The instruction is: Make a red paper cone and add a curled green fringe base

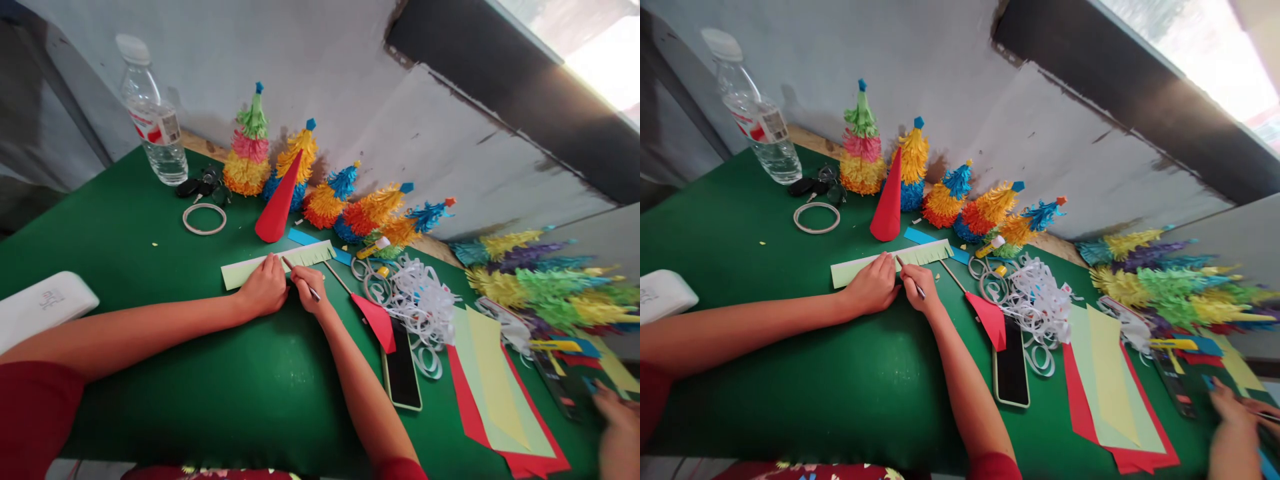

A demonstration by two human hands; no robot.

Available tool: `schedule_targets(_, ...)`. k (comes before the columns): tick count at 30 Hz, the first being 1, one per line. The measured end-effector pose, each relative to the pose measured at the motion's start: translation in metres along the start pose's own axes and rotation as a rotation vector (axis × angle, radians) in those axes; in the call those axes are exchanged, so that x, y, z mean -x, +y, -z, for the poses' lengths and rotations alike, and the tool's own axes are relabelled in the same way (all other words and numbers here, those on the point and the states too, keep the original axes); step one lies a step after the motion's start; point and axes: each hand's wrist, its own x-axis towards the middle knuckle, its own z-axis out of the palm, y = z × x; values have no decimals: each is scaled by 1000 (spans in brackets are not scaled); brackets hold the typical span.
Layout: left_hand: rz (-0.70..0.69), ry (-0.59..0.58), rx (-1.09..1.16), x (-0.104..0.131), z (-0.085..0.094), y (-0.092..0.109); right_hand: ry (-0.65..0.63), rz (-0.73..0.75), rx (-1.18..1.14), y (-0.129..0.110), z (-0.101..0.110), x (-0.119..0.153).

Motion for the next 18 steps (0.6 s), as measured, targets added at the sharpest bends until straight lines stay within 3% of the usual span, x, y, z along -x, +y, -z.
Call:
schedule_targets(6, -12, 0, -2, 0, 1, 0, -44, -53, 0, -5, 5, -1)
schedule_targets(13, -24, -7, -32, 1, 2, -1, -106, -77, 4, -16, 17, 35)
schedule_targets(18, -22, 4, -29, 2, 3, -1, 44, -142, -176, -3, 10, 44)
